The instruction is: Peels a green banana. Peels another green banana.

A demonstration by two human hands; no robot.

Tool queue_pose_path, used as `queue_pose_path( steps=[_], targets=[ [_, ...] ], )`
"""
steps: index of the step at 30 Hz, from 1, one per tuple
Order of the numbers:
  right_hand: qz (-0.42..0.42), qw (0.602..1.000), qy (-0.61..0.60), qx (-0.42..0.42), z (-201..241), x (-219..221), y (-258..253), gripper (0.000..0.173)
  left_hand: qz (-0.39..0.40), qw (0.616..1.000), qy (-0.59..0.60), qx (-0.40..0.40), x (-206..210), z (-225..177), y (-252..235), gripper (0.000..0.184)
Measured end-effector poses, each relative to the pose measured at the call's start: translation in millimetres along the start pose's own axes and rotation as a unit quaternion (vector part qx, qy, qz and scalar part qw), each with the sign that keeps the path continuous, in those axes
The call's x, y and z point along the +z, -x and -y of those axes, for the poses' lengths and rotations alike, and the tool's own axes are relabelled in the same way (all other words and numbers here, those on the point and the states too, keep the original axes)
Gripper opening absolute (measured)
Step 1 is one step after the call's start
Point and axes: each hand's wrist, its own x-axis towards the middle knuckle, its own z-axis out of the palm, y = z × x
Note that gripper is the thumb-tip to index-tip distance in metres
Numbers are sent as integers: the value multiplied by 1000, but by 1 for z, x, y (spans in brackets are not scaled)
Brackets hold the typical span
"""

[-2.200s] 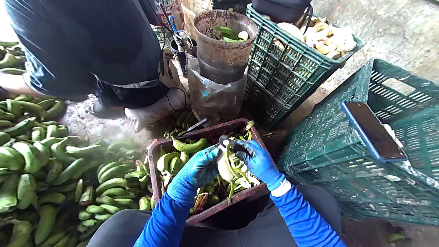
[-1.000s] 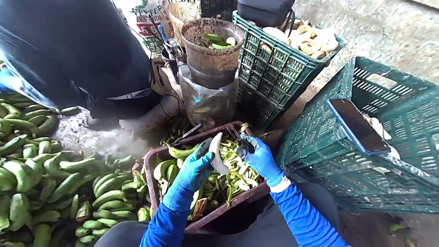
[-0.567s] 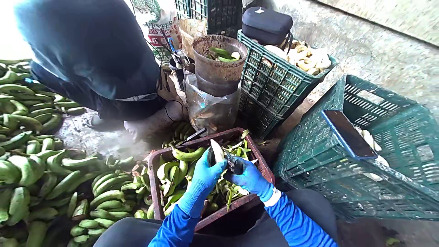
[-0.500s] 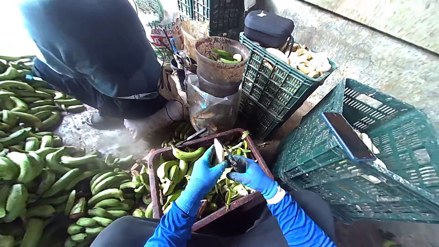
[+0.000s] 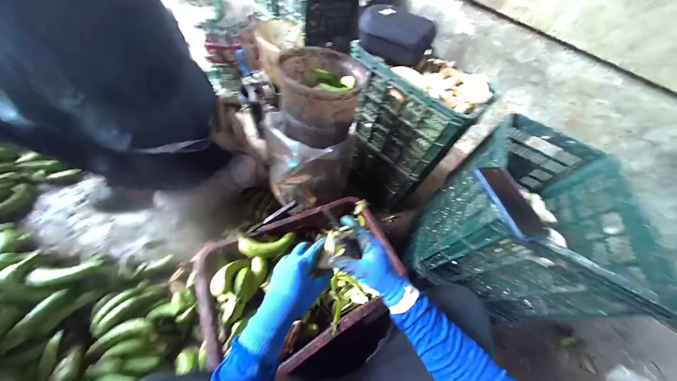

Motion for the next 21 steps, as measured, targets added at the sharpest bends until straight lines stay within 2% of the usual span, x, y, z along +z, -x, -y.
queue_pose_path(
  steps=[3, 5, 8, 9, 11, 13, 16, 17, 18, 19, 21],
  targets=[
    [-70, 997, -7, -9, 7, 7, 6, 69, -67, 994, 18, 90, 16, -10, 3, 70],
    [-100, 994, 43, -25, 27, -5, 10, 65, -81, 983, 58, 152, 15, -8, 4, 76],
    [-188, 965, 99, -155, 90, -41, 35, 52, -80, 970, 133, 185, -5, -5, 6, 80],
    [-237, 943, 108, -206, 117, -58, 49, 47, -94, 968, 149, 178, -13, -3, 7, 79],
    [-371, 868, 167, -284, 164, -102, 83, 41, -126, 960, 189, 163, -22, 8, 7, 73],
    [-494, 774, 222, -329, 195, -155, 108, 54, -148, 951, 224, 154, -31, 20, 8, 70],
    [-572, 696, 226, -370, 212, -242, 119, 68, -193, 932, 261, 159, -40, 33, 6, 59],
    [-597, 684, 239, -345, 205, -269, 122, 68, -216, 922, 281, 158, -41, 36, 6, 53],
    [-620, 685, 261, -280, 197, -290, 127, 66, -229, 918, 293, 141, -43, 37, 8, 52],
    [-639, 689, 292, -180, 190, -301, 133, 62, -244, 919, 289, 111, -46, 38, 10, 55],
    [-651, 682, 333, 19, 198, -280, 136, 51, -267, 923, 263, 92, -54, 45, 12, 53]
  ],
)
